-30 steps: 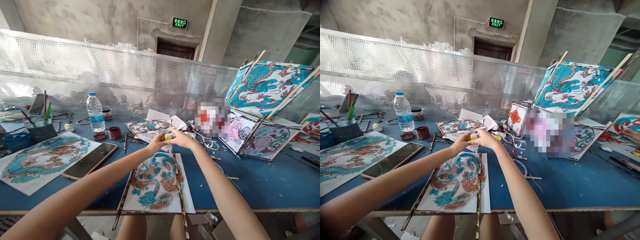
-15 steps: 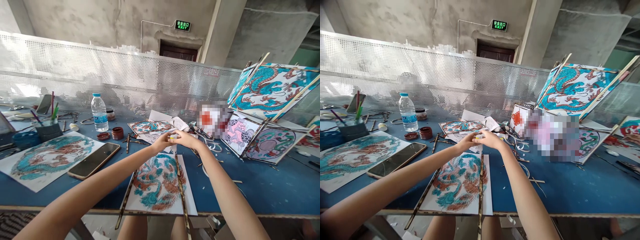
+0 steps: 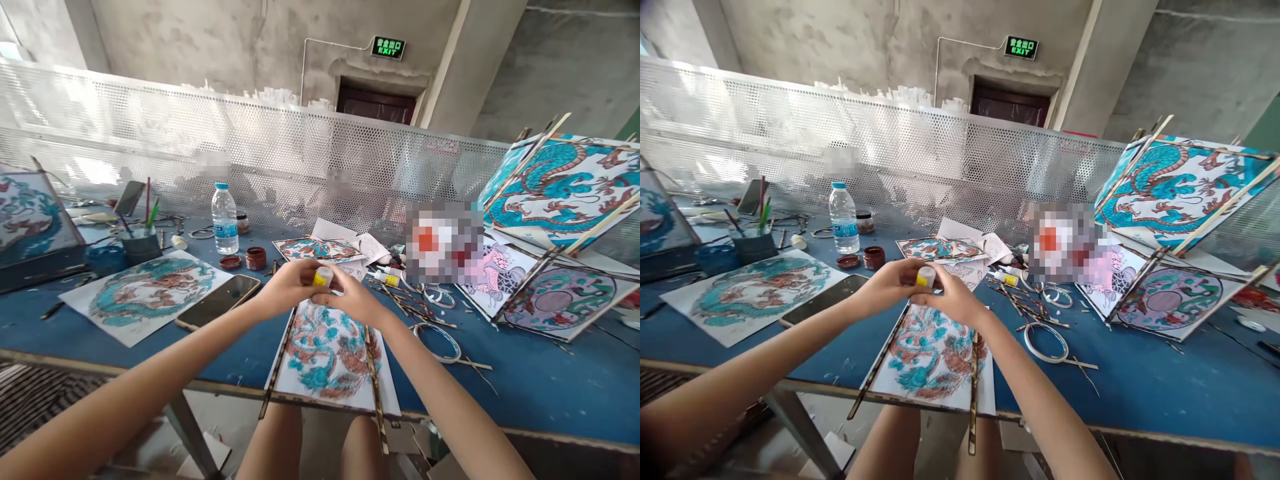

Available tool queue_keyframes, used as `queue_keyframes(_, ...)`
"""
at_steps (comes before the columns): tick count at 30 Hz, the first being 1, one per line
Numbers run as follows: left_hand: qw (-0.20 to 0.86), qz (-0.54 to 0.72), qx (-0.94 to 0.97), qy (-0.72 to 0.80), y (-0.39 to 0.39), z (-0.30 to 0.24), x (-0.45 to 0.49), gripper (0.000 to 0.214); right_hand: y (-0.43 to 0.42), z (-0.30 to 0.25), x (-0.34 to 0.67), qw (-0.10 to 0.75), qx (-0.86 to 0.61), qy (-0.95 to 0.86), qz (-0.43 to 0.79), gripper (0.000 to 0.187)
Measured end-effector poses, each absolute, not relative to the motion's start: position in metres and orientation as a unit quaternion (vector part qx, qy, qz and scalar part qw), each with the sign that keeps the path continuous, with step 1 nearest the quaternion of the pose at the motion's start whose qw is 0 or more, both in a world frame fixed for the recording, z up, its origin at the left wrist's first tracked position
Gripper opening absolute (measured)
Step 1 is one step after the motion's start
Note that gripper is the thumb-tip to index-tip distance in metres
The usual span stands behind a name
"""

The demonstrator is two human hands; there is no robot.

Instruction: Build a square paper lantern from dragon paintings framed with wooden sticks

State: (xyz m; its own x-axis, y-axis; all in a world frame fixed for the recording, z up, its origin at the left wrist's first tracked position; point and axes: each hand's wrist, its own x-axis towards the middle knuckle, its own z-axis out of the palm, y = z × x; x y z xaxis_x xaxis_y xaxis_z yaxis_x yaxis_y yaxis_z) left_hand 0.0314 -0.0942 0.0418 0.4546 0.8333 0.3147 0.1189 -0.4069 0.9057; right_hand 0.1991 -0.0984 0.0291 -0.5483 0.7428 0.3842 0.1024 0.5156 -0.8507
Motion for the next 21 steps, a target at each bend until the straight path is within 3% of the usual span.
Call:
queue_keyframes(9, 0.482, 0.401, 0.673, 0.392, -0.172, 0.021, -0.01, 0.031, -0.175, 0.031, 0.159, 0.301, -0.361, -0.808, 0.356, 0.046)
queue_keyframes(21, 0.468, 0.405, 0.685, 0.384, -0.178, 0.011, -0.006, 0.031, -0.186, 0.026, 0.161, 0.298, -0.366, -0.81, 0.348, 0.042)
